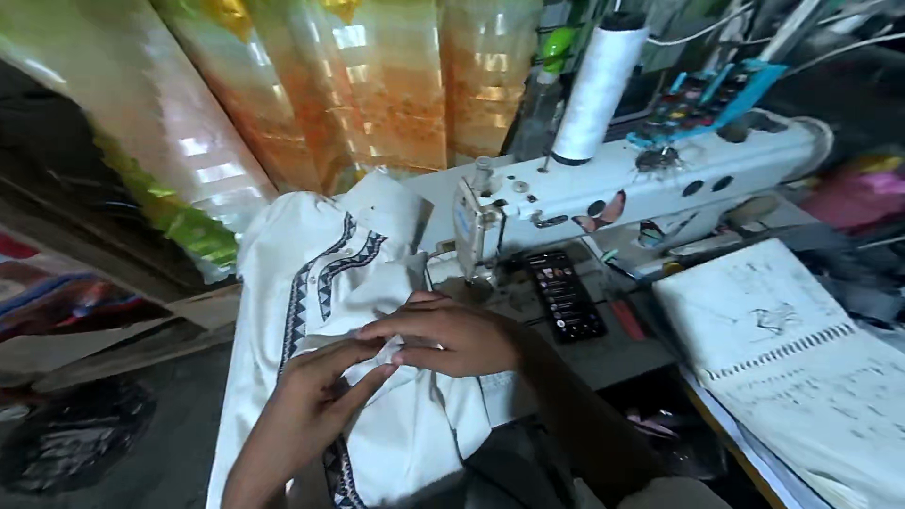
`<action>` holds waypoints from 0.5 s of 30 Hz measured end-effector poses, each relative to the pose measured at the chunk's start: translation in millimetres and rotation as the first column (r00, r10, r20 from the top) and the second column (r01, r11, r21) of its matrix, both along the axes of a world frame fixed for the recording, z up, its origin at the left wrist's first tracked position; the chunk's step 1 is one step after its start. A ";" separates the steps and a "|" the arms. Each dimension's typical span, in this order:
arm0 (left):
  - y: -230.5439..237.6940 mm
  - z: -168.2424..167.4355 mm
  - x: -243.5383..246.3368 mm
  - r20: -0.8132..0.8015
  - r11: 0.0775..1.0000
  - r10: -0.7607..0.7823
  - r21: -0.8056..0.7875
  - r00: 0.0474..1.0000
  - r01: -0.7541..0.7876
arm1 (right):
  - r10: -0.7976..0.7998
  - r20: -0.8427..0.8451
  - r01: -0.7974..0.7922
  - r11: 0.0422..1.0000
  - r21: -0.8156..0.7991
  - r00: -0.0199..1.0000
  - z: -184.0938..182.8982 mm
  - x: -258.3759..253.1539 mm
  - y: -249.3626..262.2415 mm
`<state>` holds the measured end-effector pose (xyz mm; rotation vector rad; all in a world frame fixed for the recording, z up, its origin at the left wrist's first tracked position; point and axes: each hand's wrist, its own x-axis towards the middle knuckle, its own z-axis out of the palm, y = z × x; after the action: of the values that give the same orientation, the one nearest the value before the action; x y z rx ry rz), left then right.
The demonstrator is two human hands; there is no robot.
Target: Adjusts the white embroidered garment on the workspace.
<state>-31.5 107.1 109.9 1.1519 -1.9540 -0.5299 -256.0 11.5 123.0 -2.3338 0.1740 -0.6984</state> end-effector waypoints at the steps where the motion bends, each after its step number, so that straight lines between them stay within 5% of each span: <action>1: -1.8 2.5 1.4 0.054 1.000 0.017 -0.007 0.998 -0.016 | -0.063 -0.025 0.063 0.998 -0.014 0.998 -2.2 -2.2 -1.6; 5: -11.9 13.1 0.3 0.384 0.961 0.254 -0.206 0.888 -0.186 | -0.466 0.052 0.460 0.841 -0.285 0.883 -18.1 1.8 -0.1; 8: -12.9 9.8 -11.2 0.379 0.910 0.361 -0.341 0.852 -0.235 | -0.602 0.245 0.646 0.659 -0.384 0.760 -32.1 2.3 6.4; 12: 3.5 -12.5 -20.5 0.402 0.972 0.197 0.036 0.894 -0.231 | -0.664 0.221 0.692 0.625 -0.362 0.715 -61.5 -24.2 17.6; 15: 5.0 -17.8 -22.1 0.444 0.921 0.063 0.318 0.894 -0.223 | -0.633 0.156 0.638 0.672 -0.376 0.758 -87.7 -35.0 30.6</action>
<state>-53.6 112.1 92.2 1.7601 -2.1656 -0.6138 -291.0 42.1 35.3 -2.6674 0.9698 -1.1819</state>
